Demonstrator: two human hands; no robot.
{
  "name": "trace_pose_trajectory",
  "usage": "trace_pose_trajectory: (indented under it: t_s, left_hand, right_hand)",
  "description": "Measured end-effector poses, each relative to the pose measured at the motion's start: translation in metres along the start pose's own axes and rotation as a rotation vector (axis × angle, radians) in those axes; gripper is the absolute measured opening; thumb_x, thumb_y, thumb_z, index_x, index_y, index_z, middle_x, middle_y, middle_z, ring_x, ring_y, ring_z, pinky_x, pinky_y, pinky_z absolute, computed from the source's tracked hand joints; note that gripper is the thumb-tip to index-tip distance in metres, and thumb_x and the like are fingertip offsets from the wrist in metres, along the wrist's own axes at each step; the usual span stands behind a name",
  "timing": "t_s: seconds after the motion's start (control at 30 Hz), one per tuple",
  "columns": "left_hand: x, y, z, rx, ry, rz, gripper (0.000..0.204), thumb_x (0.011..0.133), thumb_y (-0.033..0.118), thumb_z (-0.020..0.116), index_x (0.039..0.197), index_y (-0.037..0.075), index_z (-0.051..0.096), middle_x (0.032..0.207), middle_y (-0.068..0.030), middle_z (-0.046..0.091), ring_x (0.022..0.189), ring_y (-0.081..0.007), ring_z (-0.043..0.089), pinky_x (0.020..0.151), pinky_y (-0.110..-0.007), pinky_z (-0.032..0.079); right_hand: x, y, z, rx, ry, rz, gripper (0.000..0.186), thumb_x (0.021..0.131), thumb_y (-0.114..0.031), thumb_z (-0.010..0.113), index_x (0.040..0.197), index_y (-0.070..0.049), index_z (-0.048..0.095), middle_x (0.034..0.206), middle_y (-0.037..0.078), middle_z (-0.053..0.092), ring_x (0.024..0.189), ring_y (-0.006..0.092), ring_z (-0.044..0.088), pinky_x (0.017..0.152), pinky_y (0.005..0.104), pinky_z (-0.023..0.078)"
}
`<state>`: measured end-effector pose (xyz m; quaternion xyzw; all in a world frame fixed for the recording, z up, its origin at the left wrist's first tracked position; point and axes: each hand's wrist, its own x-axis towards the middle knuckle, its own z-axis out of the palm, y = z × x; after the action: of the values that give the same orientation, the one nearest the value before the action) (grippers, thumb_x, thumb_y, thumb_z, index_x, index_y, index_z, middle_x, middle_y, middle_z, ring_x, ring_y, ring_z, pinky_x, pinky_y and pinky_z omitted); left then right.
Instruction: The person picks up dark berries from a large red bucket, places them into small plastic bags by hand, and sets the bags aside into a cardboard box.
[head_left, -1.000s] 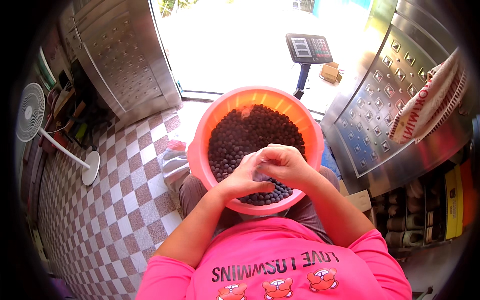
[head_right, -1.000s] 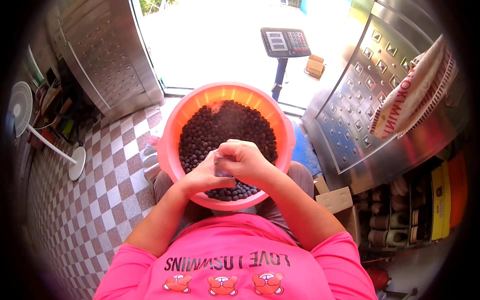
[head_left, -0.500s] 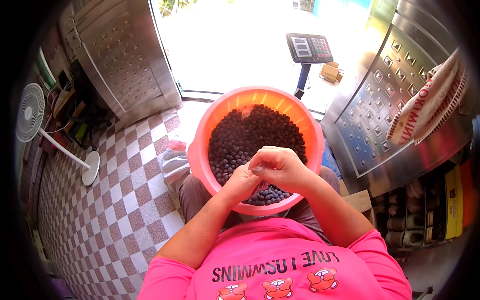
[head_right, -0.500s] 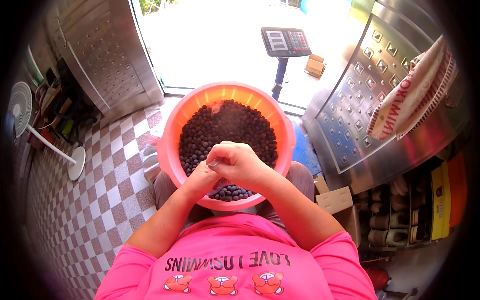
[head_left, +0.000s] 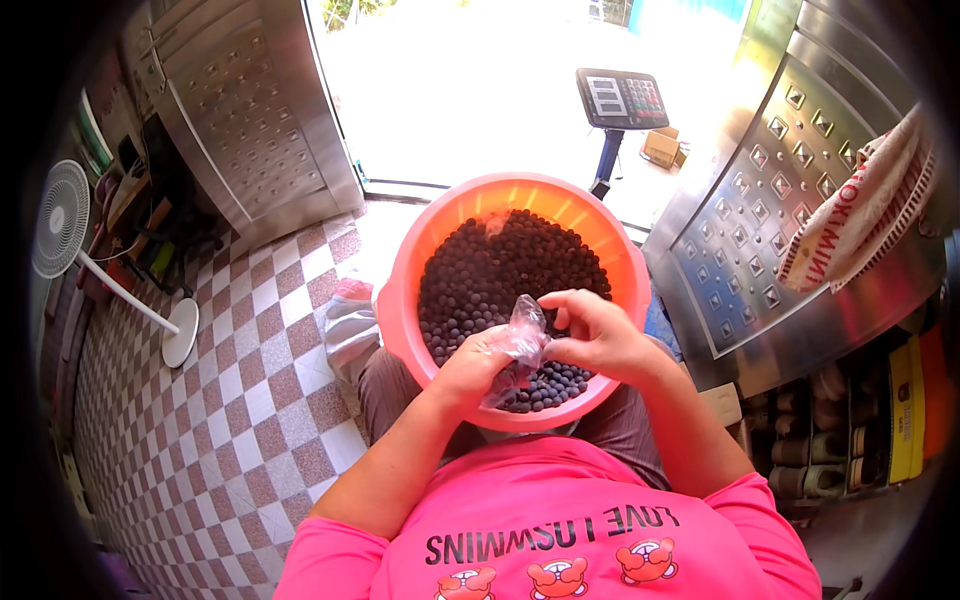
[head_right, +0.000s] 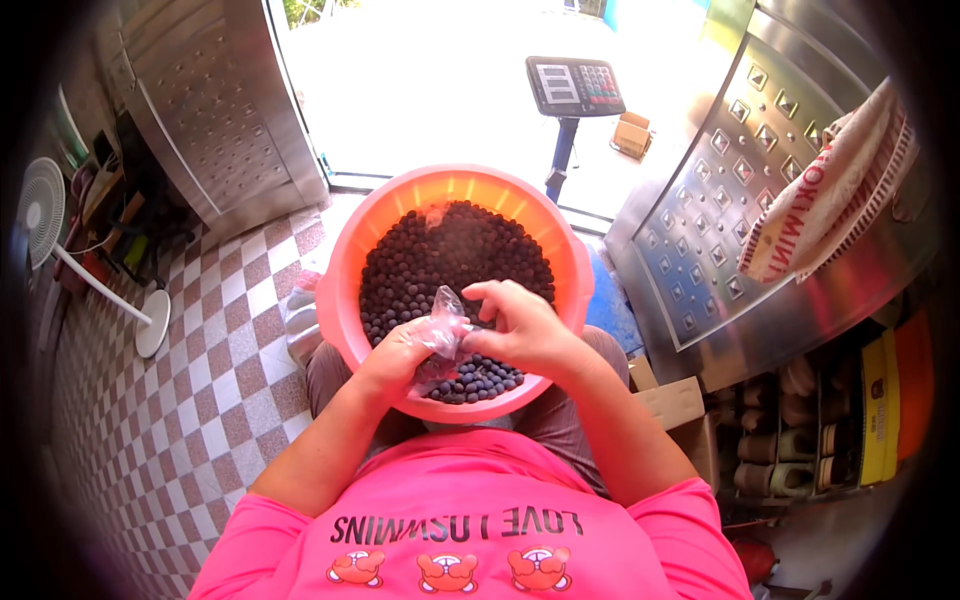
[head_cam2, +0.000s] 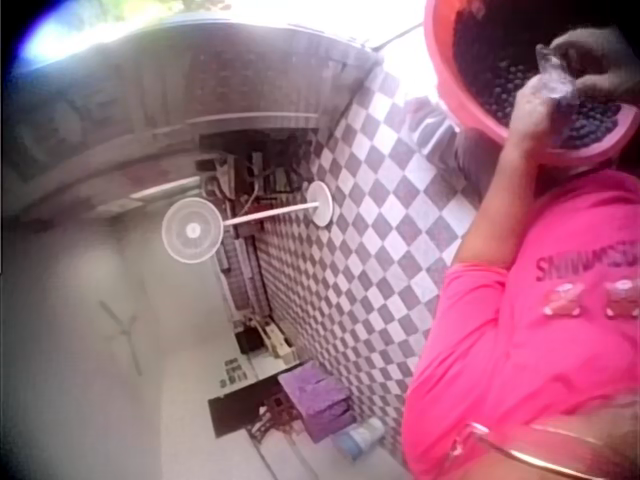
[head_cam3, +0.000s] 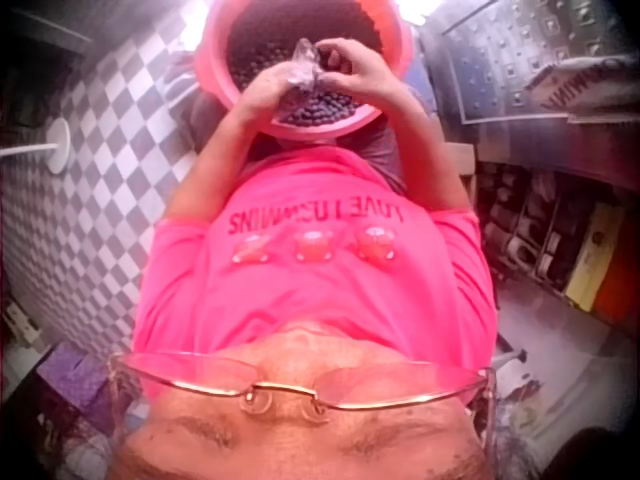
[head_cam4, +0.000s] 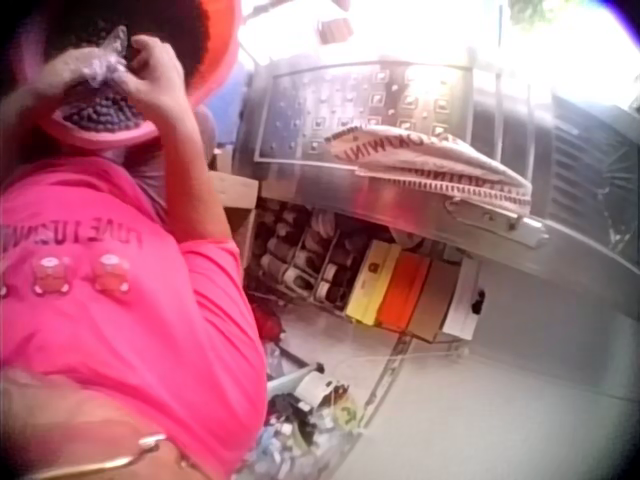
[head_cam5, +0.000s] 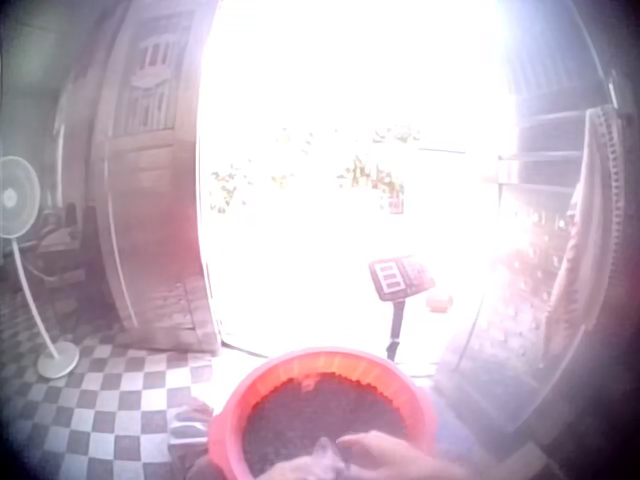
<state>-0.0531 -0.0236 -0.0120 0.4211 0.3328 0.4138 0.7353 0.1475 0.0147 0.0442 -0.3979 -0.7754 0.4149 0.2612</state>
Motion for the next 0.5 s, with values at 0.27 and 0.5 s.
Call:
trace_pose_trajectory:
  t_s: [0.27, 0.5]
  left_hand:
    - [0.004, -0.01, 0.001, 0.086, 0.045, -0.069, 0.021, 0.089, 0.025, 0.055, 0.099, 0.008, 0.06, 0.084, -0.0006, 0.061, 0.071, -0.0096, 0.059, 0.06, -0.024, 0.049]
    - [0.0, 0.002, 0.016, 0.18, 0.021, -0.088, 0.021, 0.089, 0.023, 0.057, 0.104, 0.009, 0.058, 0.08, 0.0016, 0.057, 0.068, -0.0055, 0.052, 0.056, -0.02, 0.042]
  right_hand:
    - [0.007, -0.009, 0.026, -0.147, -0.039, -0.197, 0.045, 0.066, -0.002, 0.071, 0.108, -0.013, 0.062, 0.087, 0.006, 0.05, 0.079, 0.0185, 0.052, 0.068, 0.0273, 0.045]
    - [0.011, -0.013, 0.033, -0.092, 0.011, -0.372, 0.023, 0.068, 0.003, 0.064, 0.087, -0.009, 0.067, 0.076, 0.005, 0.056, 0.071, 0.0189, 0.059, 0.063, 0.0277, 0.047]
